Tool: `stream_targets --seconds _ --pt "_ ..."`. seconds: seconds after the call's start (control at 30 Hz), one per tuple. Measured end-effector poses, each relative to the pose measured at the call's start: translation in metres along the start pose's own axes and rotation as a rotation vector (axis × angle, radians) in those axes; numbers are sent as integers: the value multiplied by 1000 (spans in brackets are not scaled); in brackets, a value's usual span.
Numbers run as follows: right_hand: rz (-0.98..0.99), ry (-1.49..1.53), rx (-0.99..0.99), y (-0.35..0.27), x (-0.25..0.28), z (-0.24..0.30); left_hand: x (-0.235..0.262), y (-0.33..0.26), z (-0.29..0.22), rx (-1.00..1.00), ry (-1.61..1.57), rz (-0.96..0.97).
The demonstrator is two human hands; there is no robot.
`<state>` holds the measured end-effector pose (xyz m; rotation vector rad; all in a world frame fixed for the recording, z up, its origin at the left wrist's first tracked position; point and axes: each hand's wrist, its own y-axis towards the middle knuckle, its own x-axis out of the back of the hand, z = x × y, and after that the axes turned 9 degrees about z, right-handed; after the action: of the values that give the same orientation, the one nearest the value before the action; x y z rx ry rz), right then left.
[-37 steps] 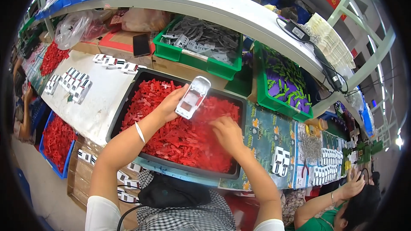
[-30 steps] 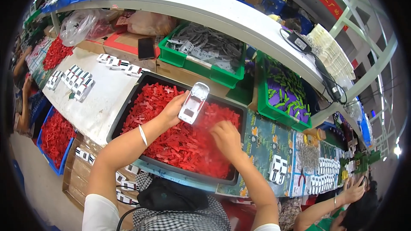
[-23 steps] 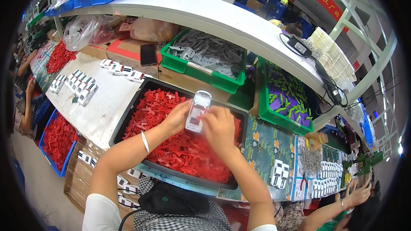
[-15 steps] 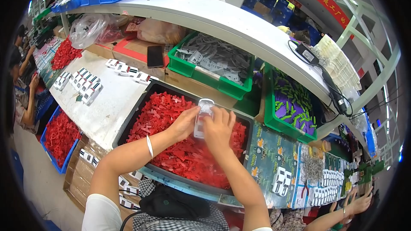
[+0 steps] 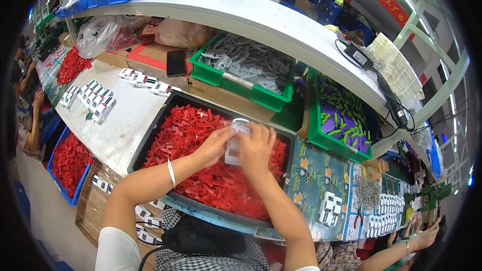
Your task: The person assembles toy cars by taking car shells and inserting plastic parts into each one by hand before placing the assembled car bodies on the table.
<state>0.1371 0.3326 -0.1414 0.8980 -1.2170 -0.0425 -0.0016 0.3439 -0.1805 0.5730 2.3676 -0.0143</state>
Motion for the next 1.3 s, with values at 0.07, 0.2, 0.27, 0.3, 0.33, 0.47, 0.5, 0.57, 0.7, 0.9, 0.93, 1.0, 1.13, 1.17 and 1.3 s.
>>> stream_targets --seconds 0.07,0.2,0.27,0.3,0.33,0.47,0.5,0.57,0.7,0.9,0.93,1.0,1.13,1.17,1.3 --pt "2 8 -2 1 2 1 -2 0 0 14 0 1" --pt "-78 112 -121 4 6 7 2 2 2 -19 141 0" --pt "-67 158 -152 2 3 5 4 2 3 -18 158 -28" --pt "-24 230 -166 0 0 2 5 2 4 -25 199 -35" --pt "20 303 -179 -1 -2 0 6 2 5 -32 240 -43" --pt "147 553 -292 -1 -2 -7 6 3 9 -111 344 -26" --pt "196 701 -341 -2 -4 -9 6 3 9 -122 396 -16" --pt "245 849 -392 -3 -5 -11 7 3 11 -131 447 -5" --pt "228 967 -389 -2 -6 -11 7 1 9 -135 494 -26" --pt "208 1084 -475 -5 -13 -21 2 -1 6 -126 636 -49" --pt "200 1063 -483 -5 -14 -20 1 -1 6 -151 654 -76" --pt "184 1036 -450 -5 -14 -20 1 -2 4 -166 686 -83" --pt "195 1095 -476 -3 -5 -12 -4 -6 -2 -155 794 -125" --pt "196 1097 -476 -3 -5 -11 -6 -8 -3 -153 794 -127" --pt "211 1114 -497 -4 -2 -7 -11 -10 -8 -158 880 -153"
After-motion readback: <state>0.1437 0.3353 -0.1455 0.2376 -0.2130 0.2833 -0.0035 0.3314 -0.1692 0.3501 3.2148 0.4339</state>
